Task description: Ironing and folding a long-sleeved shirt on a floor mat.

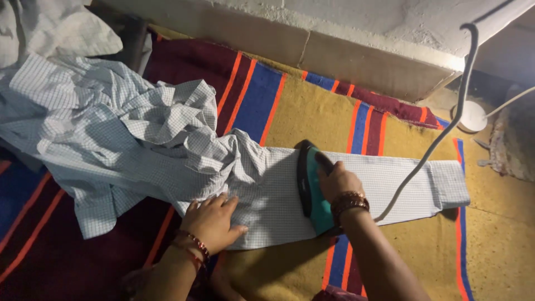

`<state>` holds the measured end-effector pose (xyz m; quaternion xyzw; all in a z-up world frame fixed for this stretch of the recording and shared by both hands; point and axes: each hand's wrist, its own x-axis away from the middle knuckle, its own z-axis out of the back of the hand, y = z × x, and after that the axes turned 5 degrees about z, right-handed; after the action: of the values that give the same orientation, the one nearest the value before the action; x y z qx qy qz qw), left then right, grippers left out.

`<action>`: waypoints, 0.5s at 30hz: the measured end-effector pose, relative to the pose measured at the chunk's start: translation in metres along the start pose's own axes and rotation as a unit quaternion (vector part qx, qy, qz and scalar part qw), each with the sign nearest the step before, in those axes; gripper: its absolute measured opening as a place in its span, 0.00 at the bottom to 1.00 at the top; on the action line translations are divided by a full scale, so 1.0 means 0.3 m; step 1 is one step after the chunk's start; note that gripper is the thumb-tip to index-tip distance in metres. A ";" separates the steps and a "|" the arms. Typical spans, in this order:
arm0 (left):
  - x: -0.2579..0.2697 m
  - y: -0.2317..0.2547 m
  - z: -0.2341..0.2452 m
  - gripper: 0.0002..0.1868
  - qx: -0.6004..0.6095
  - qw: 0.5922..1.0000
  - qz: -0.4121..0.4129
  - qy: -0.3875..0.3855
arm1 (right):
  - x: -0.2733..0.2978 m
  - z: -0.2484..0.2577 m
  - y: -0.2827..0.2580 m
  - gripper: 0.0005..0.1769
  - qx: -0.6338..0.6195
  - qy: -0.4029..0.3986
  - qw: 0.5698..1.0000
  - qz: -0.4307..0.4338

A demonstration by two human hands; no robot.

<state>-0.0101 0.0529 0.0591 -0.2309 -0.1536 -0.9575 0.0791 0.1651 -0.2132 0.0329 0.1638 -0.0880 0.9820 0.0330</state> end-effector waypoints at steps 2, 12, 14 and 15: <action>0.014 0.007 -0.003 0.43 0.001 0.999 0.023 -0.048 | 0.064 -0.033 -0.005 0.31 0.013 -0.005 1.000 0.026; 0.059 0.063 0.037 0.41 -0.010 0.997 0.025 -0.077 | 0.311 -0.102 -0.036 0.31 0.015 -0.052 0.998 0.023; 0.083 0.088 0.065 0.42 0.015 0.996 0.013 -0.088 | 0.333 -0.089 -0.060 0.30 -0.004 -0.047 0.999 0.009; 0.083 0.097 0.061 0.42 0.016 0.996 0.016 -0.091 | 0.330 -0.081 -0.074 0.30 -0.003 -0.051 0.999 0.009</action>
<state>-0.0179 0.0297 0.0936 -0.3184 -0.1715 -0.9286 0.0833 0.0660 -0.1835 0.0463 0.2128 -0.0943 0.9723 0.0202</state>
